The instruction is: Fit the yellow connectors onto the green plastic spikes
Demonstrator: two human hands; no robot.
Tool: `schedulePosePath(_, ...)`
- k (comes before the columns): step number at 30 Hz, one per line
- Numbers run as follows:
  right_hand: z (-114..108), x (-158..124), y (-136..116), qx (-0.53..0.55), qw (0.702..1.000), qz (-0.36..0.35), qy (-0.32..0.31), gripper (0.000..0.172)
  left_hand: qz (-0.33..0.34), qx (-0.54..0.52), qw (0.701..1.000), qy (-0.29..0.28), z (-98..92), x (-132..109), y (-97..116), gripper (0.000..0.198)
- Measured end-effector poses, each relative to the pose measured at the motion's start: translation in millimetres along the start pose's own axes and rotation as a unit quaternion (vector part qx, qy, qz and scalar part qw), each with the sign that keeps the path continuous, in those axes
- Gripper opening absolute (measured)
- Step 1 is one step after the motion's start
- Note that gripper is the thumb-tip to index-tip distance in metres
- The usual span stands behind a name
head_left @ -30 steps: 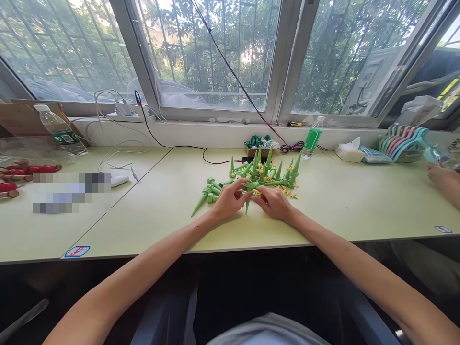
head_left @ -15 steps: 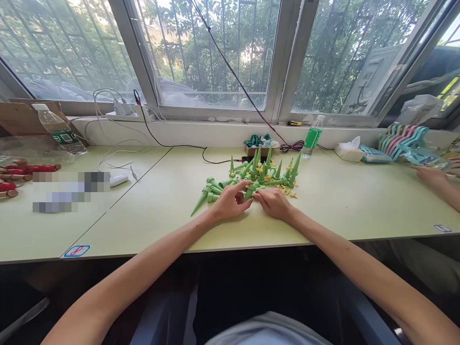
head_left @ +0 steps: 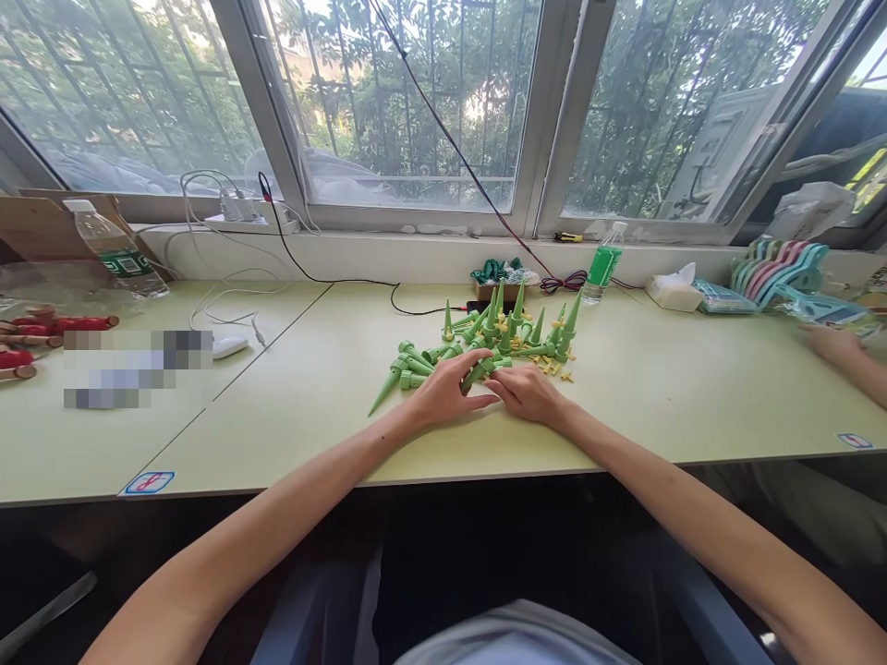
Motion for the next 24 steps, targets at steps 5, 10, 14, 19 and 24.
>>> schedulePosePath(5, -1.1, 1.4, -4.2, 0.01, 1.0, -0.015, -0.002, 0.049, 0.008, 0.015, 1.0, -0.008, 3.5, -1.3, -0.7, 0.056)
schedulePosePath(10, 2.0, 1.3, -5.1, 0.015, 1.0, -0.021, -0.017, 0.049, 0.016, 0.02, 1.0, -0.014, 7.4, -3.1, -0.7, 0.053)
schedulePosePath(14, 2.5, 1.0, -6.3, 0.015, 0.999, -0.033, -0.015, 0.048, 0.026, 0.033, 0.999, -0.008, 8.0, -3.3, 1.5, 0.052)
schedulePosePath(19, 1.3, 1.6, -6.9, 0.016, 0.999, -0.031, -0.009, 0.05, 0.027, 0.043, 0.999, 0.009, 6.5, -3.5, 3.3, 0.047)
schedulePosePath(24, -2.1, 1.5, -9.2, 0.014, 0.999, -0.038, 0.01, 0.049, 0.023, 0.048, 0.998, 0.035, 4.0, -4.3, 2.6, 0.041)
Point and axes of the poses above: each hand's wrist, its own x-axis towards the middle knuckle, its own z-axis out of the palm, y = z × x, the point moved 9 cm from there along x, towards the middle knuckle, and after that the axes turned 1 degree about y, right-handed, at the moved point
